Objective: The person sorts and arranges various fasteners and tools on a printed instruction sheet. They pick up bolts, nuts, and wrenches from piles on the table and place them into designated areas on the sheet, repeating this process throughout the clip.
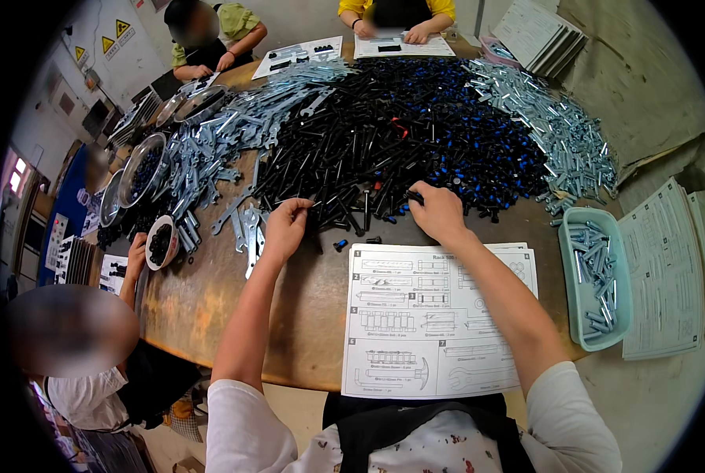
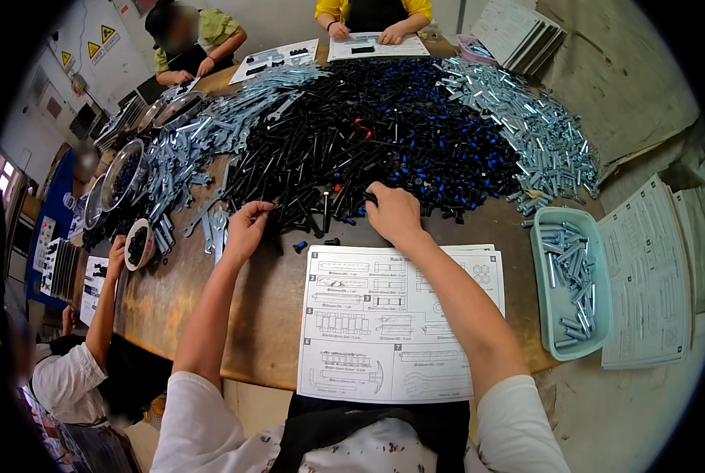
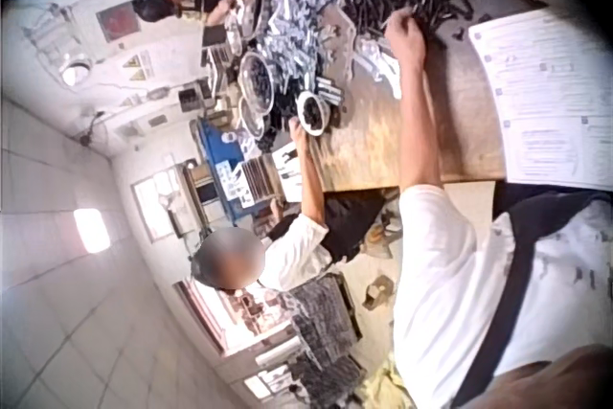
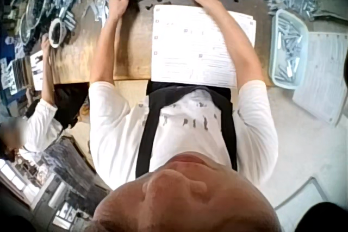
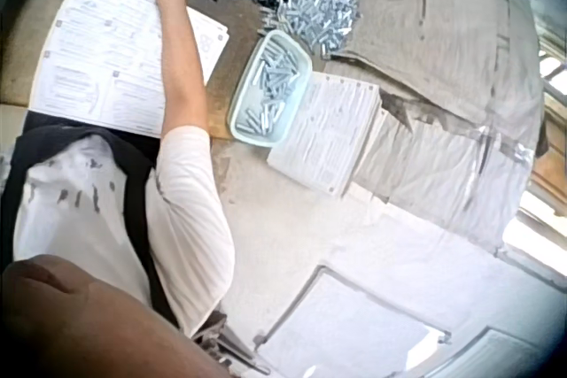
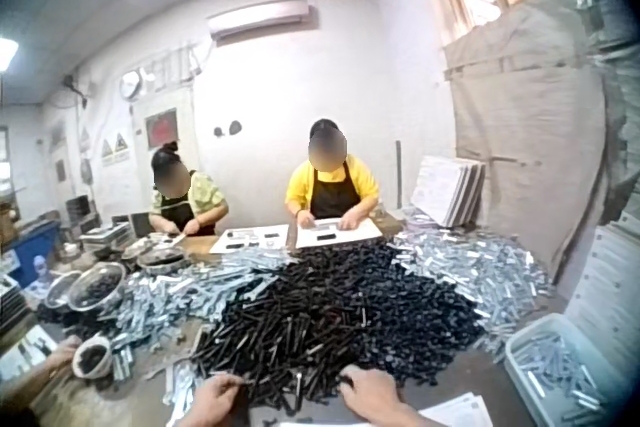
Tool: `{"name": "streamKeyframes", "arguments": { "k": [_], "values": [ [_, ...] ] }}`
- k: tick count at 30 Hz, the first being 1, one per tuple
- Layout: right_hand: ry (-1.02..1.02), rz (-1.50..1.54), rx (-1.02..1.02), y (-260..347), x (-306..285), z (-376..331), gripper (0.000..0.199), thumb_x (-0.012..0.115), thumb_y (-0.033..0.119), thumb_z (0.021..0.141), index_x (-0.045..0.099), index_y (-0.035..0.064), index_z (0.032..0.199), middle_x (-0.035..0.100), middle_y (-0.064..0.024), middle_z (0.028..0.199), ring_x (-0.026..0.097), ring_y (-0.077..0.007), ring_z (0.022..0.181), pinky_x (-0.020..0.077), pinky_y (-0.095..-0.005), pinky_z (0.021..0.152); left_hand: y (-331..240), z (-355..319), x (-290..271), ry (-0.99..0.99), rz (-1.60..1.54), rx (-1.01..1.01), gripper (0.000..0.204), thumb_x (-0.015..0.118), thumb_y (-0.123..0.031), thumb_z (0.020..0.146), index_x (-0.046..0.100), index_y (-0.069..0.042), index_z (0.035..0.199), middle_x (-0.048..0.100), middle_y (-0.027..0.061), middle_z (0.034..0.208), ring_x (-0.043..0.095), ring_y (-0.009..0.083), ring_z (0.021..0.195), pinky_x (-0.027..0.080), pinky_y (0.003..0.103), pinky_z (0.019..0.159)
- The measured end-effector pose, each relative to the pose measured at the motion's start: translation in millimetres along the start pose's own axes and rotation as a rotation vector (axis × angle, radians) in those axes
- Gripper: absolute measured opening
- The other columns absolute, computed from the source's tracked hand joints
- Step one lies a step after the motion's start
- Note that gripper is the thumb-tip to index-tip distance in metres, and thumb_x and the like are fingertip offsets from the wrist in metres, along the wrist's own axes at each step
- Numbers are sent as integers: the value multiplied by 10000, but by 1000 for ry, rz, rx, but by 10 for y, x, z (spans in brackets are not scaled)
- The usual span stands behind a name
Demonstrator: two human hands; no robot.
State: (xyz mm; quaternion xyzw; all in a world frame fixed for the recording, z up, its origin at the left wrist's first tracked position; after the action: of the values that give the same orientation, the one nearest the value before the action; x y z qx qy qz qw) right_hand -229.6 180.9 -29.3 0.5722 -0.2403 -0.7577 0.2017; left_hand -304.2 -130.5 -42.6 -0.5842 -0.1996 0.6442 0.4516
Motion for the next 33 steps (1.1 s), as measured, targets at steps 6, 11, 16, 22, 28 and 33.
{"name": "streamKeyframes", "arguments": {
  "k": [6,11,16,22,28,33],
  "values": [
    [8,-86,-224,365,248,35,220,663,258,830,668,156,1024,683,-142,734,678,-348,724,532,-471,646,-484,-219,5,44,511,261,253,730,-187,790,721,-72,1015,662,92,1024,590,288,1054,492,410,883],
    [153,-111,-110,770,679,-15,285,686,319,779,703,98,957,698,-164,793,689,-343,794,541,-458,715,-550,-158,206,15,646,297,210,765,-188,758,717,-51,909,645,106,982,580,334,988,484,427,833],
    [208,68,73,675,400,-74,254,654,239,692,729,44,836,704,-183,824,681,-371,817,547,-455,739,-201,19,-94,-82,-44,124,143,643,-123,899,565,-15,950,638,86,913,612,211,819,483,327,738],
    [151,317,185,145,-273,-602,278,667,258,763,678,-12,828,639,-117,691,573,-219,633,440,-347,617,-590,-81,-322,230,421,257,129,621,-125,854,600,-59,962,668,133,751,660,247,688,509,375,641],
    [87,360,257,-239,-832,-1086,256,699,231,774,682,-11,855,623,-88,670,537,-143,622,426,-312,605,-561,-167,-57,534,928,356,273,664,-160,792,651,-100,1058,686,186,830,666,373,790,525,481,711],
    [-39,198,238,-711,-1382,-1538,217,708,192,786,703,-3,882,667,-114,695,608,-197,615,457,-320,594,-635,-254,-142,355,293,106,277,720,-118,815,665,-5,1062,719,145,862,692,229,756,531,347,676]
  ]
}}
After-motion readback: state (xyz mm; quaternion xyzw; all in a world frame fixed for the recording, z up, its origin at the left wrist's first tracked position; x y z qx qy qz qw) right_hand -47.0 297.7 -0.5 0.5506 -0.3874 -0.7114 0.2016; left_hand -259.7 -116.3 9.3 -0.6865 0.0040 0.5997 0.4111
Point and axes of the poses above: each hand's wrist, its own z-axis towards the middle knuckle, its own x-axis out of the palm, y = z × x, the point moved 3 cm from there along z, towards the middle knuckle
